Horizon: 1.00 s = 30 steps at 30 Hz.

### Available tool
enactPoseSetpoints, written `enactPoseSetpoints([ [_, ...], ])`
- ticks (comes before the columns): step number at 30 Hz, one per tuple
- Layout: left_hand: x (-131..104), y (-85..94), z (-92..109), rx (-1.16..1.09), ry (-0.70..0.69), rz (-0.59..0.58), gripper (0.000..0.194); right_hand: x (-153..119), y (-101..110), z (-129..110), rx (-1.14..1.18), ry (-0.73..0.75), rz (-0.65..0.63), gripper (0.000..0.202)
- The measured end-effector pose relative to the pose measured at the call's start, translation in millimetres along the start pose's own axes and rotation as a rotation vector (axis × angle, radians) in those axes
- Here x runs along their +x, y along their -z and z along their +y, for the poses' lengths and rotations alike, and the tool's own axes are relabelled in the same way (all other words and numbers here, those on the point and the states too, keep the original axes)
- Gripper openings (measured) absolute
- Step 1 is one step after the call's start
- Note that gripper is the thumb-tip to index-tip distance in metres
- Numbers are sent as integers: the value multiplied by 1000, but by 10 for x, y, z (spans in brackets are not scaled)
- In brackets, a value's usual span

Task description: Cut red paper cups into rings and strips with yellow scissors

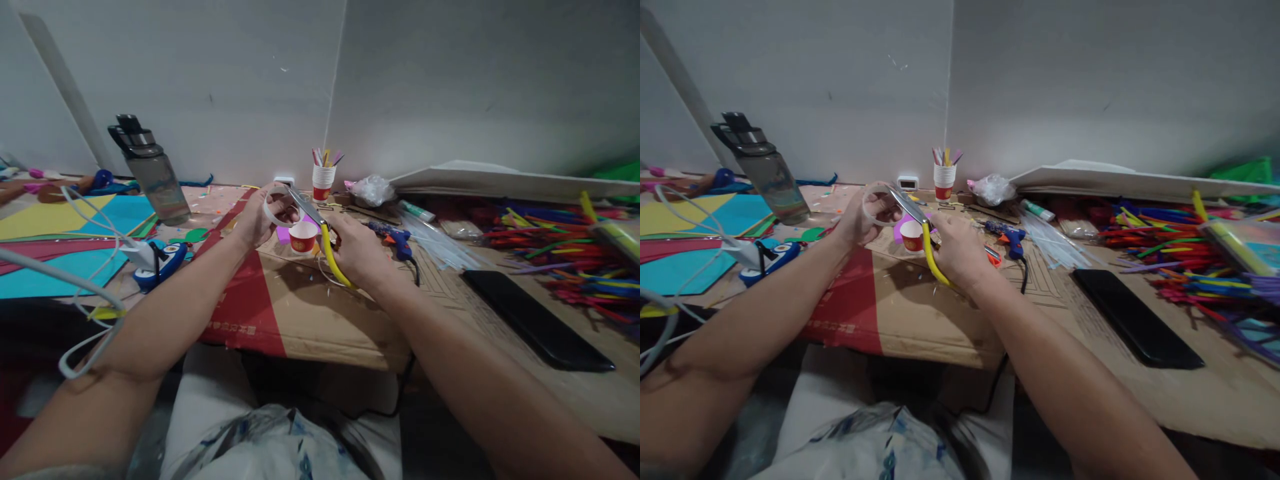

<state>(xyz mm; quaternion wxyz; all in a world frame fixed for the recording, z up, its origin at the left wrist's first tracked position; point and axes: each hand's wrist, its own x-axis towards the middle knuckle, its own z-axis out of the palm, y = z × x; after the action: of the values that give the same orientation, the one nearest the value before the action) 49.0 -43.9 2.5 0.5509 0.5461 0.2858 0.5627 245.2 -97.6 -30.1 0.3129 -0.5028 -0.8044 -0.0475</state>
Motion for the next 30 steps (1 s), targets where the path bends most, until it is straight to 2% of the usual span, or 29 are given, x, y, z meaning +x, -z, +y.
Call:
enactPoseSetpoints([
  [7, -19, 5, -65, 37, 18, -86, 25, -4, 18, -33, 17, -43, -23, 44],
  [15, -45, -32, -12, 34, 59, -87, 25, 2, 27, -39, -11, -23, -17, 39],
  [24, 8, 40, -39, 52, 66, -163, 25, 9, 28, -30, 0, -18, -26, 38],
  [27, 13, 29, -39, 55, 60, -142, 23, 10, 19, -27, 6, -21, -10, 35],
  [30, 6, 8, -19, 27, 23, -65, 24, 11, 12, -21, 8, -24, -7, 34],
])
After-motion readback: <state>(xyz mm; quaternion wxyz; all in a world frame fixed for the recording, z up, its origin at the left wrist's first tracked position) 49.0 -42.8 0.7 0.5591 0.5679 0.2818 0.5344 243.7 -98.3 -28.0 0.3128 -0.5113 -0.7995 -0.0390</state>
